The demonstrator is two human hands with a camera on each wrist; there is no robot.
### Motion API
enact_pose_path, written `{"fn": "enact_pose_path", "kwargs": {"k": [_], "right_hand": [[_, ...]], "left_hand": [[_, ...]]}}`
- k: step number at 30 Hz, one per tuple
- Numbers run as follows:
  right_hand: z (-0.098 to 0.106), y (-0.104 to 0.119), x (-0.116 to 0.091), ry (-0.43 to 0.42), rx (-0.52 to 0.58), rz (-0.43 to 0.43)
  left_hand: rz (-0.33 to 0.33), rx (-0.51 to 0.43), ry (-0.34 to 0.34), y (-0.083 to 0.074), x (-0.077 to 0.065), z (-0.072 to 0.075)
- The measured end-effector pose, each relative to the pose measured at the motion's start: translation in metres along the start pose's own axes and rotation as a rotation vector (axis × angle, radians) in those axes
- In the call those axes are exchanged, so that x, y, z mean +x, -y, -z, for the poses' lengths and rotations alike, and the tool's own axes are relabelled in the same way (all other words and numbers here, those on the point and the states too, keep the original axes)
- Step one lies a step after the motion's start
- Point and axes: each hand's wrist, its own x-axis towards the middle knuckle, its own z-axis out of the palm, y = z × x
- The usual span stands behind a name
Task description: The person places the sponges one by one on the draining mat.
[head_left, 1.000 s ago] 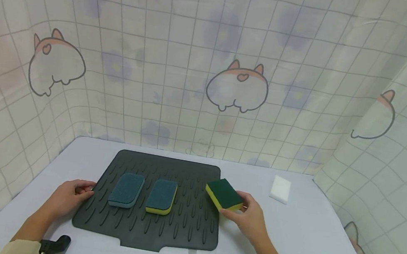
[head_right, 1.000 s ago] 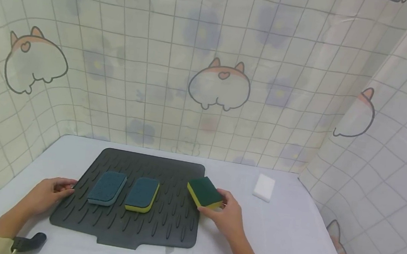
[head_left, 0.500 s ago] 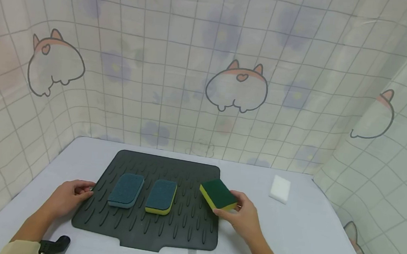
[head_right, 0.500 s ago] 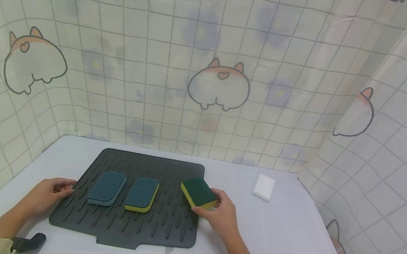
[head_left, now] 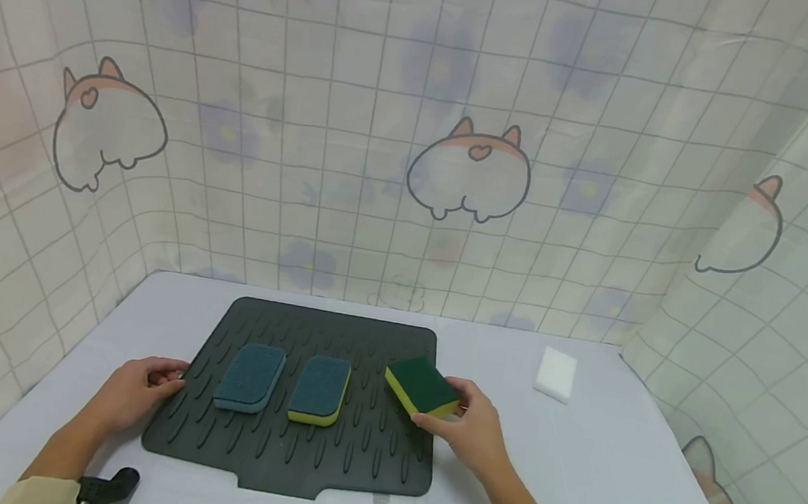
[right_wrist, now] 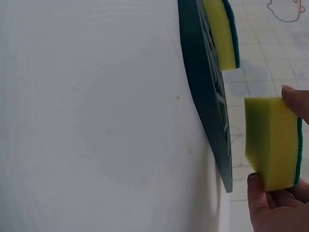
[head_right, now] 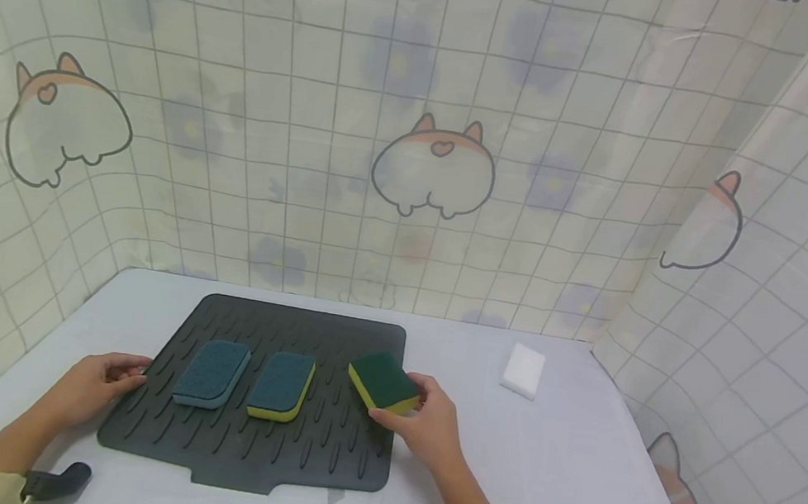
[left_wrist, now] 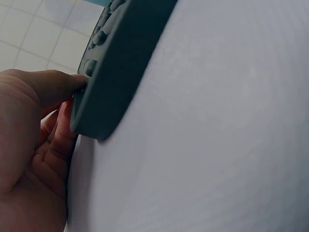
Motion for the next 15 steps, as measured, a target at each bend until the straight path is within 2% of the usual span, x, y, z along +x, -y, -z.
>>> {"fn": "enact_pose_path", "kwargs": {"k": [15], "right_hand": [[-0.0103, 0.0012, 0.0036, 0.020, -0.023, -0.002]], "left_hand": [[-0.004, -0.010, -0.007, -0.0009, -0.0011, -0.0002]]}}
